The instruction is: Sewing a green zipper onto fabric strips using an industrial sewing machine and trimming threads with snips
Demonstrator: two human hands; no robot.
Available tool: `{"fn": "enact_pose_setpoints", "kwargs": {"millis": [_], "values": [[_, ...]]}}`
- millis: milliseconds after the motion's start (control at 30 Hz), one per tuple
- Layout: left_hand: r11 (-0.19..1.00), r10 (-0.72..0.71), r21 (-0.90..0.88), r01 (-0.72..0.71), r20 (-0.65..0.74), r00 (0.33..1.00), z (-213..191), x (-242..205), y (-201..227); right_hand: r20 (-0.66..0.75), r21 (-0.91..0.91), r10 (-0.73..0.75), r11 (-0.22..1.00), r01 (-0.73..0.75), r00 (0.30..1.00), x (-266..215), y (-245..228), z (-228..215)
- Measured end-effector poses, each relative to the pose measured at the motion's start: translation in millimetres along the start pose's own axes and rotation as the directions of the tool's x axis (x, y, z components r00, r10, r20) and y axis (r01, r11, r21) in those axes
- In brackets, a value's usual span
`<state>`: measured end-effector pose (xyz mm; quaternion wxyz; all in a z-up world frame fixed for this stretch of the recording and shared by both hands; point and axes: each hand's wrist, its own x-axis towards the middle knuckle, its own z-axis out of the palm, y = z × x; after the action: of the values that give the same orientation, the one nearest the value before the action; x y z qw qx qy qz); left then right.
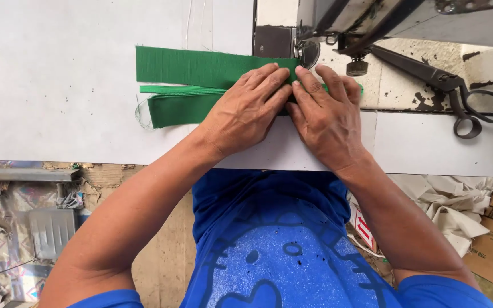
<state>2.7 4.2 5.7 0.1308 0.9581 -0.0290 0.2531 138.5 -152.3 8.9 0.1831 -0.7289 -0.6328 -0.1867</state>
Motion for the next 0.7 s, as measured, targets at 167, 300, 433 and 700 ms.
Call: {"fn": "enact_pose_setpoints", "kwargs": {"millis": [167,300,433,700], "values": [[0.999,-0.033,0.027,0.032,0.011,0.999,-3.5,0.4,-0.2,0.049,0.002,-0.005,1.0,0.005,0.999,-0.4,3.2,-0.3],[0.997,-0.04,-0.055,0.048,0.143,0.989,-13.4,5.2,-0.4,0.13,-0.014,-0.003,1.0,0.005,0.992,1.8,5.6,-4.5],[0.995,-0.081,-0.046,0.09,0.174,0.981,-10.4,7.7,-0.7,0.149,-0.036,0.02,0.999,-0.015,0.989,4.3,10.7,-4.0],[0.99,-0.115,-0.056,0.127,0.19,0.975,1.5,5.2,-2.8,0.202,0.134,-0.049,0.991,0.022,0.978,0.7,20.4,-3.6]]}}
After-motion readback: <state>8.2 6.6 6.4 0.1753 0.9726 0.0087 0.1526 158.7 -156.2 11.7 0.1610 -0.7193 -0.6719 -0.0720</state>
